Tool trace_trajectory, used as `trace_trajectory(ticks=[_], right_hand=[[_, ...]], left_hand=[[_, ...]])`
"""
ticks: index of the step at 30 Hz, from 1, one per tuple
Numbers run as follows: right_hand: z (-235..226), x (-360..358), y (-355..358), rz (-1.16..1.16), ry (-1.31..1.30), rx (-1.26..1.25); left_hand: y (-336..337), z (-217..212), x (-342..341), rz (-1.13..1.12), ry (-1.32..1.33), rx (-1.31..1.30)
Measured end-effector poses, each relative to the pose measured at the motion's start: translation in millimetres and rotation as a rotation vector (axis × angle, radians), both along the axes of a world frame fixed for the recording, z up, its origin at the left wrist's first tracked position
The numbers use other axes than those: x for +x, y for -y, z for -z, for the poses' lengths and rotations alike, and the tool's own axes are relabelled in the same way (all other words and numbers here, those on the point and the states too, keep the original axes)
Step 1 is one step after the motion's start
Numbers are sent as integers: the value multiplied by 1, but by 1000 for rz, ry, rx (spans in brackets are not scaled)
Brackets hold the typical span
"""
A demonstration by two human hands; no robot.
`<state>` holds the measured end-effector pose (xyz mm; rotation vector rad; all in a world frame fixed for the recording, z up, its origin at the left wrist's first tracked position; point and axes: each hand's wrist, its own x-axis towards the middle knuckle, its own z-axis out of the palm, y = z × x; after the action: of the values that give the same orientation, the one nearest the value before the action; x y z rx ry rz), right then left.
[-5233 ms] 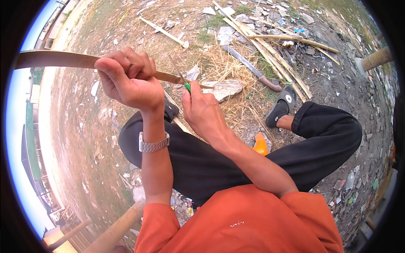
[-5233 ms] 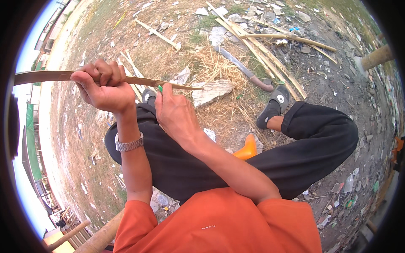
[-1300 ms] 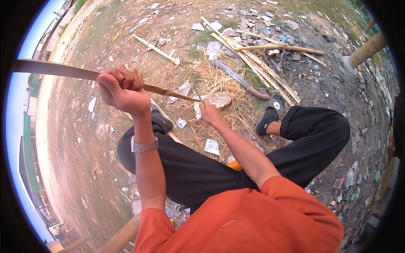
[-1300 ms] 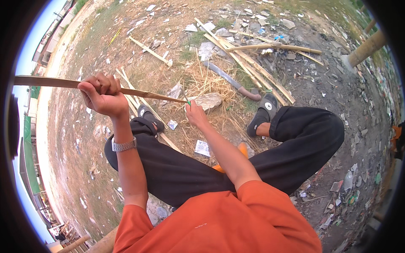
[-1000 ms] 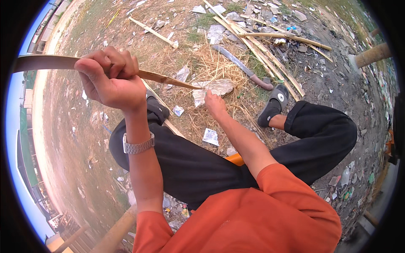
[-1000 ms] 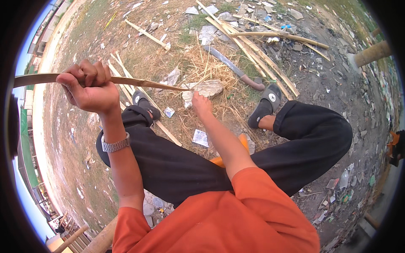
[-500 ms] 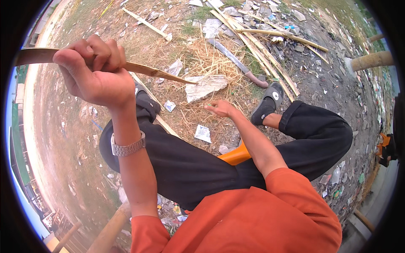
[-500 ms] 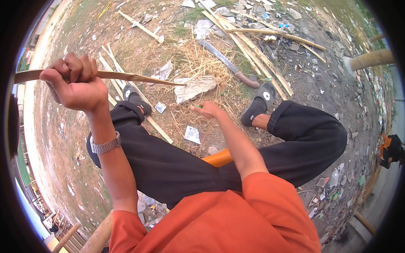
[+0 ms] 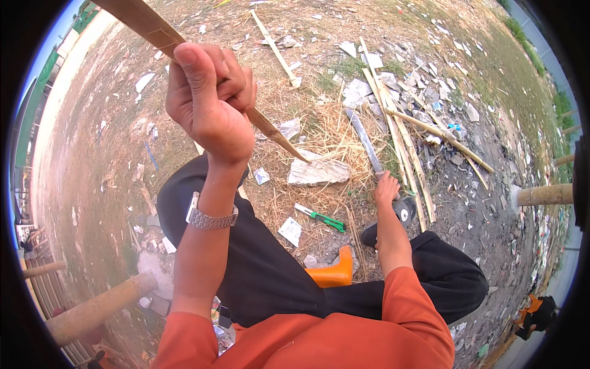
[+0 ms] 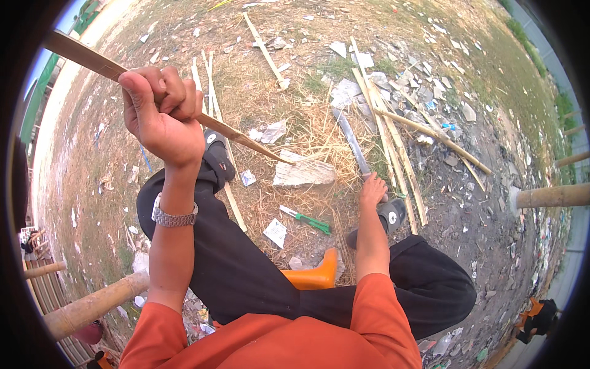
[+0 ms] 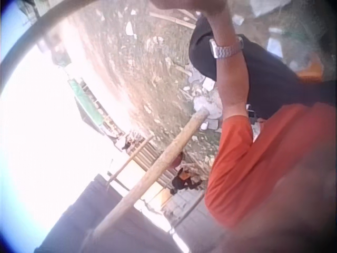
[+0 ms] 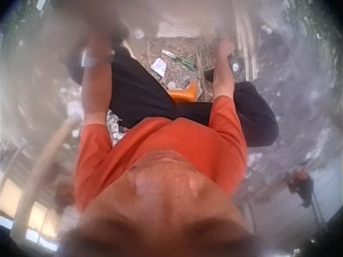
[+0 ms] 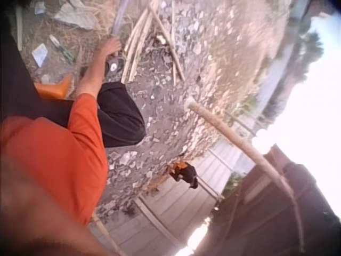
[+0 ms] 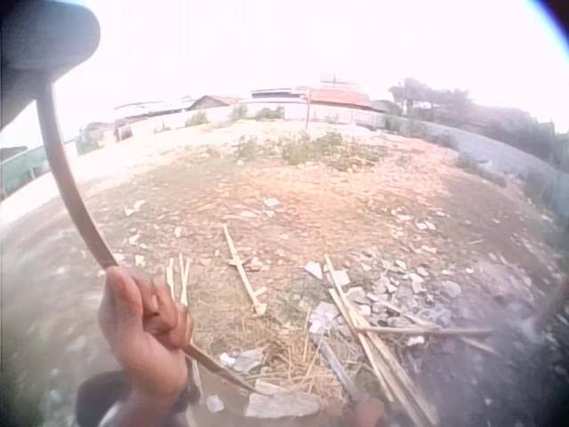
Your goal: The person sits on a small stool and uses a green utility knife to sharpen the end of a long bamboo stick. They hold the stick with their left hand and carefully shave the wood with the knife in their right hand, rotating the stick to work on different sides.
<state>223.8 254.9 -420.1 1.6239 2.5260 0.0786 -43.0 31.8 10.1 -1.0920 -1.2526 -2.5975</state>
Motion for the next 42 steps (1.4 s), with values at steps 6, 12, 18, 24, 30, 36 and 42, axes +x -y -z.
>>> trace_trajectory(ticks=[6,12,18,24,30,36,42], right_hand=[[-103,-26,-22,327,-538,-1023],[-201,-50,28,243,-907,-844],[-172,-62,121,34,-1376,-932],[-83,-32,194,61,-420,-681],[-66,-40,196,-38,-522,-492],[-119,-78,167,620,-1156,-1600],[-142,-87,182,73,-1279,-677]], left_hand=[[-2,0,-10,-115,11,13],[-19,-3,-9,-149,-6,-7],[-33,-1,-8,-206,32,62],[-17,0,1,-82,-6,-26],[-7,3,-12,-200,-67,39],[-8,7,-19,-187,-97,39],[-12,5,-21,-174,-212,52]])
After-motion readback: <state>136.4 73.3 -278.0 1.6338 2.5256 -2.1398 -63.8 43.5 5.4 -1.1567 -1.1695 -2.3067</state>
